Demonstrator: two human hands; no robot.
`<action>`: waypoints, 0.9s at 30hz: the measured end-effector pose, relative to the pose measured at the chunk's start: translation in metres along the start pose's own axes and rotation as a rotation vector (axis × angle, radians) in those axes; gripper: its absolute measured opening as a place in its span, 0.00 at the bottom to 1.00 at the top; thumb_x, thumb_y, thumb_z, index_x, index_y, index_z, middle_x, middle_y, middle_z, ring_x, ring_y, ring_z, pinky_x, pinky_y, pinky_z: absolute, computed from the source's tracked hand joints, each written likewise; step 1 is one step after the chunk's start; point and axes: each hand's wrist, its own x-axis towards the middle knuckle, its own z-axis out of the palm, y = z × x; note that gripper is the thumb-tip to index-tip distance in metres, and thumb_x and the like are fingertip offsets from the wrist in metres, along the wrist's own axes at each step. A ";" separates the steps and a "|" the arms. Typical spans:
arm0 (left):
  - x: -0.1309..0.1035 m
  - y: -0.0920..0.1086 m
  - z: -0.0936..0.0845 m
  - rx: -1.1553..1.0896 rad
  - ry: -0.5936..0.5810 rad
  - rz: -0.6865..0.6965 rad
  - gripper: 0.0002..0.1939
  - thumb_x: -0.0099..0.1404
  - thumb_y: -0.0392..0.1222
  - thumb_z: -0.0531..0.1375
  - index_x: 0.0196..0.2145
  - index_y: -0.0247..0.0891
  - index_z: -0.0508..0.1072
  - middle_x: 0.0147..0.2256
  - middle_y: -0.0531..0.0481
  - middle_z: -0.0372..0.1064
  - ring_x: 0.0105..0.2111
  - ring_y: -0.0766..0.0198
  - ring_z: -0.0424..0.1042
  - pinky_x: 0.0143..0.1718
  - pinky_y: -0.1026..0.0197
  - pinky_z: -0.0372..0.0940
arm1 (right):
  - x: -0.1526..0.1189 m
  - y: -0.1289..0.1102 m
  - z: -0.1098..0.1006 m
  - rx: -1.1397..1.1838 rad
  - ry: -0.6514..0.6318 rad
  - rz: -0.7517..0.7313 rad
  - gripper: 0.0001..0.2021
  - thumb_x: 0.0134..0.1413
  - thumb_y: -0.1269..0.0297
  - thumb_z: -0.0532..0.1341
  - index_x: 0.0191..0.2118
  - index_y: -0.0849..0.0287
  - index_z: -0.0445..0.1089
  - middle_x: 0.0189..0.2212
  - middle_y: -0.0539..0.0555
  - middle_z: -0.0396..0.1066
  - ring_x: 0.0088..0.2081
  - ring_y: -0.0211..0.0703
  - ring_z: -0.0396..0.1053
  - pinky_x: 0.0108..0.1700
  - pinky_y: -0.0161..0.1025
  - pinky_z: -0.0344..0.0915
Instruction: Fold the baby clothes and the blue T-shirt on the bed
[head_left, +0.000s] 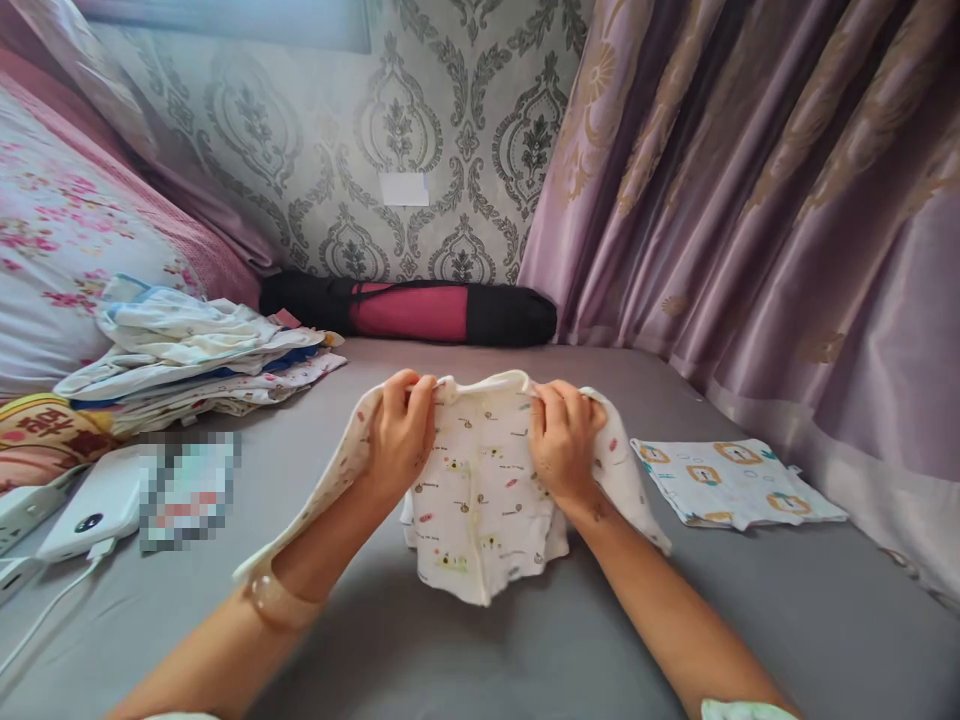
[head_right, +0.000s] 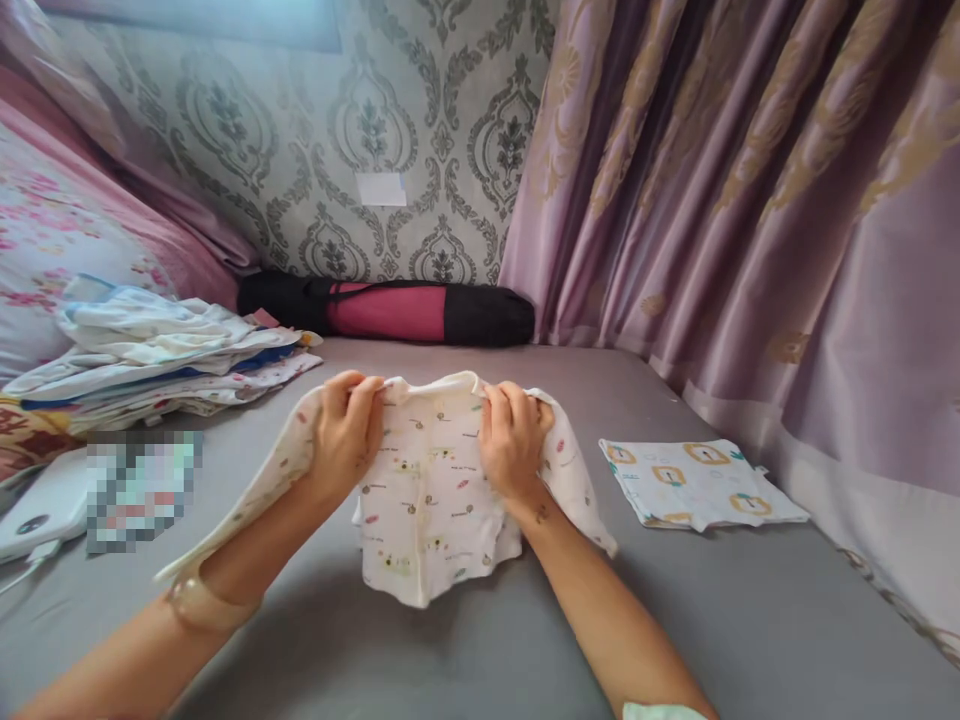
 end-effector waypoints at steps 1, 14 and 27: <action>-0.008 -0.009 0.013 0.031 -0.109 -0.040 0.14 0.71 0.38 0.49 0.52 0.41 0.67 0.50 0.39 0.63 0.45 0.54 0.69 0.47 0.51 0.67 | -0.011 0.004 0.012 -0.003 -0.090 0.005 0.12 0.68 0.65 0.51 0.49 0.56 0.70 0.45 0.58 0.72 0.47 0.47 0.67 0.54 0.46 0.53; -0.004 -0.054 0.101 0.193 -0.629 -0.312 0.15 0.75 0.40 0.42 0.48 0.38 0.67 0.48 0.39 0.64 0.42 0.57 0.71 0.40 0.58 0.64 | -0.034 0.031 0.105 -0.110 -0.526 0.085 0.13 0.68 0.66 0.50 0.47 0.58 0.71 0.46 0.60 0.70 0.46 0.51 0.63 0.53 0.46 0.48; 0.032 -0.077 0.143 0.285 -0.778 -0.323 0.21 0.75 0.46 0.41 0.48 0.33 0.69 0.45 0.36 0.67 0.41 0.52 0.74 0.38 0.57 0.64 | -0.006 0.041 0.159 -0.155 -0.718 0.231 0.13 0.68 0.64 0.52 0.44 0.64 0.73 0.43 0.62 0.71 0.46 0.50 0.66 0.50 0.46 0.50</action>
